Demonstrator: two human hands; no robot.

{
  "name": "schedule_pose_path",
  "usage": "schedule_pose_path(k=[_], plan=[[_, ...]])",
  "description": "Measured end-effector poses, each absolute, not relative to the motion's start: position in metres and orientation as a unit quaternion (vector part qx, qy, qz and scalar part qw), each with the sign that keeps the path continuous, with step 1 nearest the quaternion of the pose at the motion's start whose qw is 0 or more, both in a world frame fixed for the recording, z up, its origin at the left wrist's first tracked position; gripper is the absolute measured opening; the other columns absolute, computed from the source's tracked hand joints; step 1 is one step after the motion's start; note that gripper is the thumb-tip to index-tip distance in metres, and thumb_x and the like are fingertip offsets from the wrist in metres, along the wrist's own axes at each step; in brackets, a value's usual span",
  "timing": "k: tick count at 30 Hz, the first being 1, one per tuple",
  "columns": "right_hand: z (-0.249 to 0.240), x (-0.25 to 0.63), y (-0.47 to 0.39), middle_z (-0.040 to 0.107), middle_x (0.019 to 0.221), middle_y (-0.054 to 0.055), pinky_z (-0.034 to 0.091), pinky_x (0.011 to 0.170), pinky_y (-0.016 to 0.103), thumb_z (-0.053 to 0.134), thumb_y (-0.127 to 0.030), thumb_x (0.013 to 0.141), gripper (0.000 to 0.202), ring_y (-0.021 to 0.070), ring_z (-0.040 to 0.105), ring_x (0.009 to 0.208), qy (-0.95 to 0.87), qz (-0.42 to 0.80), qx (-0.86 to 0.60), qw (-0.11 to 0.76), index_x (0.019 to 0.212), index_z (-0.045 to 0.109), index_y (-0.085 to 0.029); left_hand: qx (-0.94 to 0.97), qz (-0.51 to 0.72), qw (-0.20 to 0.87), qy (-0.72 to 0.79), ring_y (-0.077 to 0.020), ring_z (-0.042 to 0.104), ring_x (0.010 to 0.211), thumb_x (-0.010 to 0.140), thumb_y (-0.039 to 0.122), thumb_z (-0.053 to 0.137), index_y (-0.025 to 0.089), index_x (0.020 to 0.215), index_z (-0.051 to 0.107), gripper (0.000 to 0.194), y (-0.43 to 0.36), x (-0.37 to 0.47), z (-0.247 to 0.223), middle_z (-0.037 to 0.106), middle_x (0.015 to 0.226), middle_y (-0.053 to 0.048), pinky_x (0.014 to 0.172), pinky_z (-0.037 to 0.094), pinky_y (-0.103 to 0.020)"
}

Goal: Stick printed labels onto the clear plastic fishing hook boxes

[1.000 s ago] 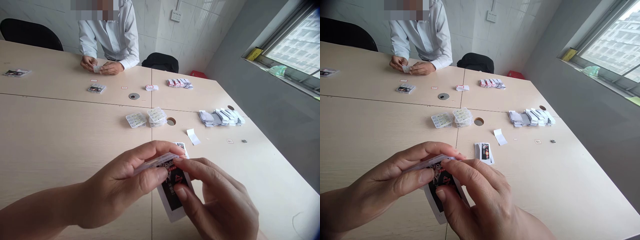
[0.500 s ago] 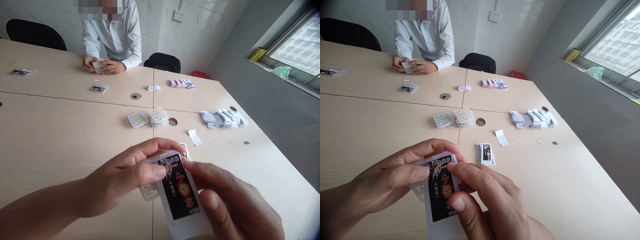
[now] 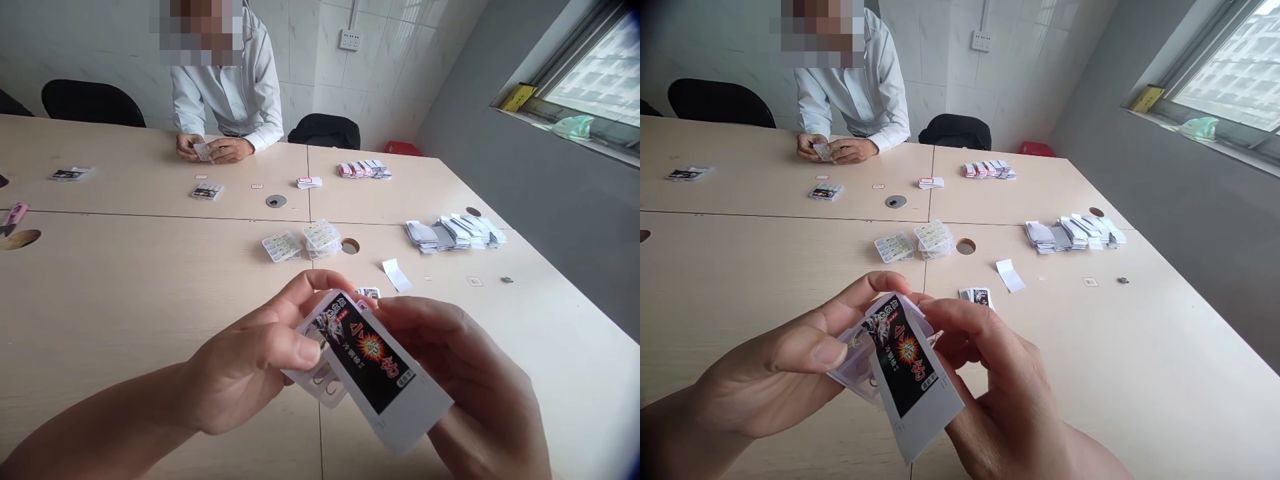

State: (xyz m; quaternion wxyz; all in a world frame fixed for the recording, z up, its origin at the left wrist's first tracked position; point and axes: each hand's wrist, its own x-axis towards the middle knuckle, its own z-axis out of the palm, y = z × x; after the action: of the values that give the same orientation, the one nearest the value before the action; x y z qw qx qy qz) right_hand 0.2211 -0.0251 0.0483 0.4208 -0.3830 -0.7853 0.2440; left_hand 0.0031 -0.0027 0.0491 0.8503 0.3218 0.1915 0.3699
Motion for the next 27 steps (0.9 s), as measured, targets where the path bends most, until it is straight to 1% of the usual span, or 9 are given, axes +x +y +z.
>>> schedule_pose_path(k=[3, 7, 12, 15, 18, 21, 24, 27], plan=[[0.052, 0.216, -0.023, 0.076, 0.11, 0.008, 0.068, 0.07, 0.026, 0.064, -0.021, 0.097, 0.033, 0.0206, 0.078, 0.087, -0.752, 0.292, -0.4, 0.435, 0.129, 0.058, -0.027, 0.301, 0.373, 0.852, 0.209, -0.0151, 0.055, 0.085, 0.078, 0.026, 0.07, 0.028, 0.116, 0.061, 0.038, -0.004, 0.003, 0.05, 0.06, 0.101, -0.001, 0.073, 0.042, -0.025], [0.052, 0.209, -0.02, 0.077, 0.102, 0.003, 0.067, 0.068, 0.023, 0.066, -0.012, 0.093, 0.031, 0.0177, 0.077, 0.087, -0.719, 0.35, -0.38, 0.465, 0.119, 0.062, -0.027, 0.298, 0.377, 0.851, 0.21, -0.0139, 0.056, 0.081, 0.08, 0.024, 0.069, 0.027, 0.109, 0.061, 0.03, -0.005, 0.004, 0.049, 0.06, 0.095, 0.0, 0.069, 0.043, -0.023], [0.052, 0.203, -0.017, 0.077, 0.096, 0.001, 0.063, 0.064, 0.02, 0.064, -0.007, 0.092, 0.03, 0.0138, 0.075, 0.079, -0.736, 0.327, -0.37, 0.462, 0.116, 0.061, -0.026, 0.312, 0.384, 0.849, 0.186, -0.0099, 0.053, 0.077, 0.086, 0.019, 0.064, 0.024, 0.104, 0.059, 0.018, -0.004, 0.008, 0.043, 0.058, 0.093, 0.002, 0.068, 0.043, -0.02], [0.053, 0.202, -0.018, 0.076, 0.089, -0.001, 0.061, 0.062, 0.02, 0.065, -0.009, 0.091, 0.028, 0.0121, 0.073, 0.072, -0.747, 0.298, -0.382, 0.456, 0.113, 0.061, -0.026, 0.345, 0.379, 0.84, 0.179, -0.0101, 0.054, 0.082, 0.092, 0.021, 0.063, 0.025, 0.107, 0.058, 0.017, -0.005, 0.009, 0.04, 0.06, 0.096, 0.002, 0.072, 0.043, -0.021], [0.054, 0.202, -0.019, 0.075, 0.086, -0.002, 0.059, 0.061, 0.019, 0.066, -0.012, 0.091, 0.026, 0.011, 0.07, 0.069, -0.745, 0.29, -0.401, 0.447, 0.11, 0.061, -0.028, 0.394, 0.355, 0.824, 0.198, -0.0113, 0.055, 0.091, 0.097, 0.025, 0.061, 0.027, 0.111, 0.056, 0.015, -0.006, 0.007, 0.04, 0.062, 0.103, 0.002, 0.078, 0.044, -0.023], [0.052, 0.204, -0.021, 0.074, 0.087, -0.003, 0.058, 0.061, 0.019, 0.066, -0.011, 0.091, 0.026, 0.0114, 0.07, 0.07, -0.735, 0.302, -0.416, 0.443, 0.107, 0.061, -0.03, 0.424, 0.349, 0.809, 0.208, -0.0102, 0.054, 0.092, 0.101, 0.03, 0.059, 0.029, 0.113, 0.054, 0.013, -0.006, 0.007, 0.041, 0.062, 0.104, 0.002, 0.079, 0.043, -0.023], [0.048, 0.21, -0.024, 0.074, 0.096, 0.001, 0.06, 0.065, 0.023, 0.069, -0.012, 0.089, 0.03, 0.0144, 0.07, 0.075, -0.725, 0.331, -0.413, 0.441, 0.112, 0.062, -0.03, 0.439, 0.35, 0.801, 0.208, -0.0075, 0.053, 0.089, 0.102, 0.03, 0.058, 0.029, 0.114, 0.054, 0.012, -0.006, 0.007, 0.041, 0.059, 0.1, 0.005, 0.078, 0.043, -0.02], [0.044, 0.215, -0.026, 0.074, 0.1, 0.003, 0.061, 0.067, 0.024, 0.07, -0.015, 0.09, 0.031, 0.0164, 0.071, 0.078, -0.716, 0.359, -0.404, 0.442, 0.116, 0.061, -0.03, 0.448, 0.352, 0.795, 0.208, -0.006, 0.053, 0.087, 0.103, 0.03, 0.057, 0.029, 0.114, 0.054, 0.011, -0.006, 0.007, 0.042, 0.057, 0.099, 0.006, 0.076, 0.043, -0.019]])
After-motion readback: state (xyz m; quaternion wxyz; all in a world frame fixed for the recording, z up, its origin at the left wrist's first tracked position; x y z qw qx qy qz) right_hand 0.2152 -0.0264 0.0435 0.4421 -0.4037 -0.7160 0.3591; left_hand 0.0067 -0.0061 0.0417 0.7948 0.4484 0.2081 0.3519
